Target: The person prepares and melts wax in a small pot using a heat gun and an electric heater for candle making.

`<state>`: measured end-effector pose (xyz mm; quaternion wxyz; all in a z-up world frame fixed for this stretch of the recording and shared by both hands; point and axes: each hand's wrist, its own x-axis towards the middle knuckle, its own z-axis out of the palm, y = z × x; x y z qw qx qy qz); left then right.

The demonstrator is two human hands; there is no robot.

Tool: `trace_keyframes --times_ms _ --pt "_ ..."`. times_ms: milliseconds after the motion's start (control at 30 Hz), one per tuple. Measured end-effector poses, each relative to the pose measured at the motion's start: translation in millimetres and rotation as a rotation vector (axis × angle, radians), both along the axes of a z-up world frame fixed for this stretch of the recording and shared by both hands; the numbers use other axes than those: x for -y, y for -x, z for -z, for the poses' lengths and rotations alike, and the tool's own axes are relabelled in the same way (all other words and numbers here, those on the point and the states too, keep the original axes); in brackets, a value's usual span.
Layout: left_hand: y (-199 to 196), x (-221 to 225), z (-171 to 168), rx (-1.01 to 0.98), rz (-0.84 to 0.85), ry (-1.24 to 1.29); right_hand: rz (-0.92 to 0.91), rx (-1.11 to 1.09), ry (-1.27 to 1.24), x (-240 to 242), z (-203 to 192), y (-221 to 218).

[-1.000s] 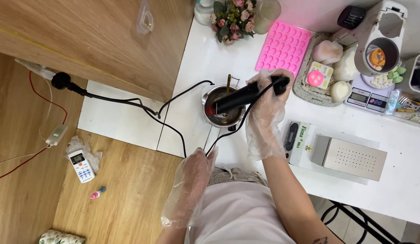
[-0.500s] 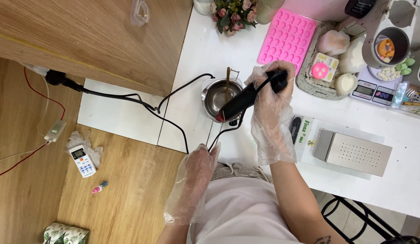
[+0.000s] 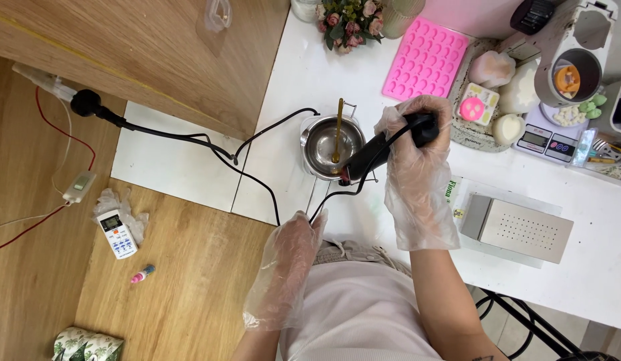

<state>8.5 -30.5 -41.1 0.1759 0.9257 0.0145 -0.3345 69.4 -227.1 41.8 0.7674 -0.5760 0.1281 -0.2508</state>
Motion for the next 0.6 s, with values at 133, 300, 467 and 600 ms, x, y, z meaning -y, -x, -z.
trace_keyframes --times_ms 133,300,467,600 --pt "-2.6 -0.2 -5.3 0.051 -0.003 0.028 0.059 0.057 -0.033 0.8 3.1 0.9" --pt "-9.5 -2.0 -33.9 -0.041 0.052 0.039 0.044 0.141 -0.028 5.7 7.6 8.9" --pt "-5.1 -3.4 -25.7 0.064 0.098 0.029 0.060 0.183 -0.009 7.5 16.4 12.7" --pt "-12.1 -2.3 -51.7 -0.058 0.146 0.042 0.072 0.222 0.002 -0.3 24.2 13.4"
